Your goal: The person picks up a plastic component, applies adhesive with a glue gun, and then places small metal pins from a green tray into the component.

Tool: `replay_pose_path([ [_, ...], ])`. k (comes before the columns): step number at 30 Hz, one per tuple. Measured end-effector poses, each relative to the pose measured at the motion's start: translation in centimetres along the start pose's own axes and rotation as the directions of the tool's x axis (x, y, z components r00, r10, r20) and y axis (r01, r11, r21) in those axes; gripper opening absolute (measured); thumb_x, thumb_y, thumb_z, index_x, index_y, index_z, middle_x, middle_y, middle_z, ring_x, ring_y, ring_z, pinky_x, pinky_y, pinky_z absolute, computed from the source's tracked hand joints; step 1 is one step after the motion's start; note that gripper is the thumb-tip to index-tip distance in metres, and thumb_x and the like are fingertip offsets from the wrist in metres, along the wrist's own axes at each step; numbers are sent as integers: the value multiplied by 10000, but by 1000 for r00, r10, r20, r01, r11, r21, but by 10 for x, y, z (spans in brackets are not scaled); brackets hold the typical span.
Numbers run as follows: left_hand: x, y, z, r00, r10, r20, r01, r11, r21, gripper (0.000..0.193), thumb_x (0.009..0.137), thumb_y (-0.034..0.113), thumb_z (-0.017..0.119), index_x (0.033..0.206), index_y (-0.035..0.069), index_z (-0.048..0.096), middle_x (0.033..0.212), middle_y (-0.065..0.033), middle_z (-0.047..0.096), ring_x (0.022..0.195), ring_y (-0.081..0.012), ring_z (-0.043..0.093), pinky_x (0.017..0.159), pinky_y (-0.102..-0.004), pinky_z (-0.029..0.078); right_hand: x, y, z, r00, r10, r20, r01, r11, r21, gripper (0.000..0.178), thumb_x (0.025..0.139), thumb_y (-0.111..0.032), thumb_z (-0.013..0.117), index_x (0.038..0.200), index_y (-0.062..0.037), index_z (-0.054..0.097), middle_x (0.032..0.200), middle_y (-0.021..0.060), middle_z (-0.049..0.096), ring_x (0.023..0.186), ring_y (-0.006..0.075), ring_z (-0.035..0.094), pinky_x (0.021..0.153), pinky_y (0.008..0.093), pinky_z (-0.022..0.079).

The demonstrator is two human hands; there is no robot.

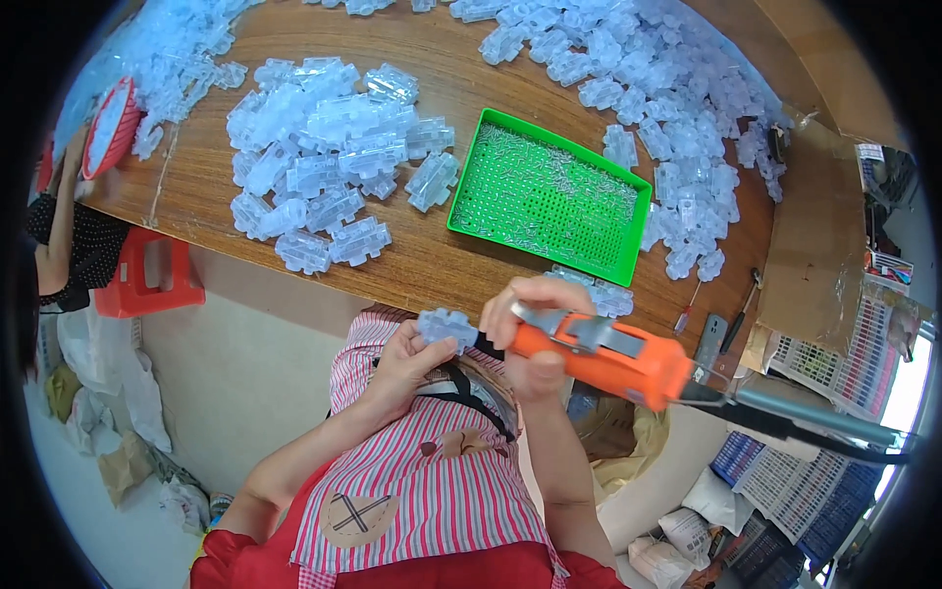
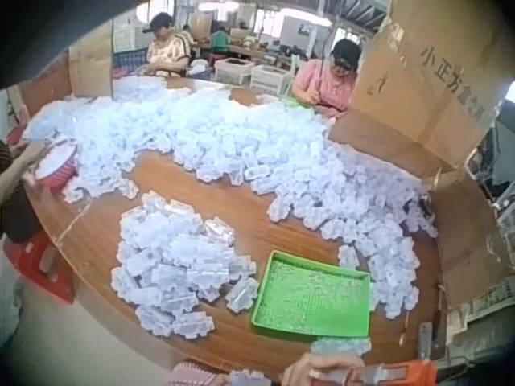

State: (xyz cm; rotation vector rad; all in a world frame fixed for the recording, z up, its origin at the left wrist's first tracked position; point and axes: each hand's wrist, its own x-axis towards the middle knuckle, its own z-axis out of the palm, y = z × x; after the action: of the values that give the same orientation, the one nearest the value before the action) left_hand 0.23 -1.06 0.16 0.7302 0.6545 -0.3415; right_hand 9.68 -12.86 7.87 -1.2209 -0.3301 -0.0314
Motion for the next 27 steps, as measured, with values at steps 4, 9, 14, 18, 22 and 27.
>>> replay_pose_path([
  [4,-4,2,-2,996,48,-71,-44,997,57,365,811,49,689,1073,3,440,1027,-97,596,924,-130,593,822,-248,484,-8,-6,-1,999,33,-41,-32,998,48,664,773,-622,615,1033,-25,485,592,28,487,516,137,484,484,284,433],
  [9,7,-5,-4,999,15,-50,-9,993,118,331,809,68,699,1022,26,449,973,-88,593,864,-136,620,791,-260,536,-22,11,4,1000,-14,17,15,998,-54,604,850,-604,519,1047,-38,450,579,47,477,517,160,464,479,309,428],
  [14,7,-4,-5,1000,4,-31,-2,998,57,330,820,85,694,1011,12,434,988,-96,588,881,-152,629,817,-272,541,-24,24,2,1000,-22,21,22,999,-27,602,855,-602,511,1045,-35,454,585,53,478,518,167,468,480,312,428],
  [18,8,-3,-4,999,10,-38,-6,995,99,322,817,85,696,1001,18,441,962,-91,595,856,-134,626,782,-254,536,-21,26,2,999,-5,39,5,1000,-13,602,854,-602,514,1040,-33,455,598,58,485,523,170,470,483,311,427],
  [22,6,1,1,998,18,-63,-10,993,119,304,802,79,713,968,19,466,892,-62,617,773,-73,589,682,-217,489,-20,26,3,998,16,53,-15,999,-33,561,851,-563,555,1010,-35,450,611,65,492,536,172,471,488,309,424],
  [27,5,1,1,998,-17,-61,19,999,28,280,808,66,702,965,13,475,894,-71,627,781,-78,600,691,-223,500,-22,27,6,994,77,78,-72,996,-58,506,839,-512,600,941,-45,436,626,77,501,563,182,482,505,310,420],
])
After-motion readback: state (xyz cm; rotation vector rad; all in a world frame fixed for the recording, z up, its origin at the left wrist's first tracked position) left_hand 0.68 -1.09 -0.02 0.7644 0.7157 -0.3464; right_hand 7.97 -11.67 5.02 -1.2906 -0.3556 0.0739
